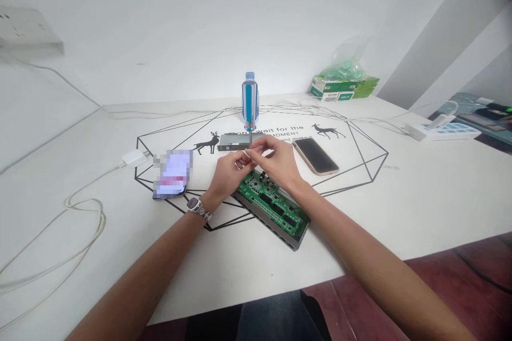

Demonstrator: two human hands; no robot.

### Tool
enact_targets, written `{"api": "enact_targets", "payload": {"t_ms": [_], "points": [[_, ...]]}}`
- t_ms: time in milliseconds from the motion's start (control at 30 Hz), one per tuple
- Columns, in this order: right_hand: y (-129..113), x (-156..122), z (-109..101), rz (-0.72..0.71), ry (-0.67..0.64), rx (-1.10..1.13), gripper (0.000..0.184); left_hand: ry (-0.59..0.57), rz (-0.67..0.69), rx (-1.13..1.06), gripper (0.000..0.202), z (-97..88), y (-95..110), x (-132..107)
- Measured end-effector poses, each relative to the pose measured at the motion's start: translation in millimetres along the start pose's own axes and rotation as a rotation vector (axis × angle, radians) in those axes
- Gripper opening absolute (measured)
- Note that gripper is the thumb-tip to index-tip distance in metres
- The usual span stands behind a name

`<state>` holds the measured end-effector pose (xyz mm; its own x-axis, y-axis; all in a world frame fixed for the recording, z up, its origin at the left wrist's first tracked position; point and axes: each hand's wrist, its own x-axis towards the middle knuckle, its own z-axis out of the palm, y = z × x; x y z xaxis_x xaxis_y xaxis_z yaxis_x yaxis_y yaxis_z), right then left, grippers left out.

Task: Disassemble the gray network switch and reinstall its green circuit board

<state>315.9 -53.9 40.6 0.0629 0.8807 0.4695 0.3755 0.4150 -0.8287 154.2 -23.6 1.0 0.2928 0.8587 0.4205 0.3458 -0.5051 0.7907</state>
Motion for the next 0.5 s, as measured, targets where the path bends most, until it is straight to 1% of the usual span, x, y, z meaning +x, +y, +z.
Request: {"api": "enact_targets", "payload": {"t_ms": [67, 200, 300, 367, 500], "points": [[-0.6, 0.3, -1.2, -0.008, -0.008, -0.011, 0.007, -0.005, 0.001, 0.01, 0.03, -0.7, 1.7, 0.1], [1.0, 0.8, -3.5, 0.014, -0.039, -0.012, 0.01, -0.019, 0.02, 0.06, 0.024, -2.3, 4.5, -1.4], [1.7, 0.6, -4.2, 0.018, -0.067, 0.0, 0.012, -0.03, 0.043, 0.056, 0.023, -3.3, 4.1, -3.8], [1.4, 0.3, -3.8, 0.011, -0.079, 0.005, 0.012, -0.016, 0.048, 0.046, 0.023, -3.7, 2.7, -4.7], [0.5, 0.0, -1.2, 0.007, -0.059, -0.018, 0.011, -0.002, 0.021, 0.039, 0.026, -3.0, -1.1, -3.5]]}}
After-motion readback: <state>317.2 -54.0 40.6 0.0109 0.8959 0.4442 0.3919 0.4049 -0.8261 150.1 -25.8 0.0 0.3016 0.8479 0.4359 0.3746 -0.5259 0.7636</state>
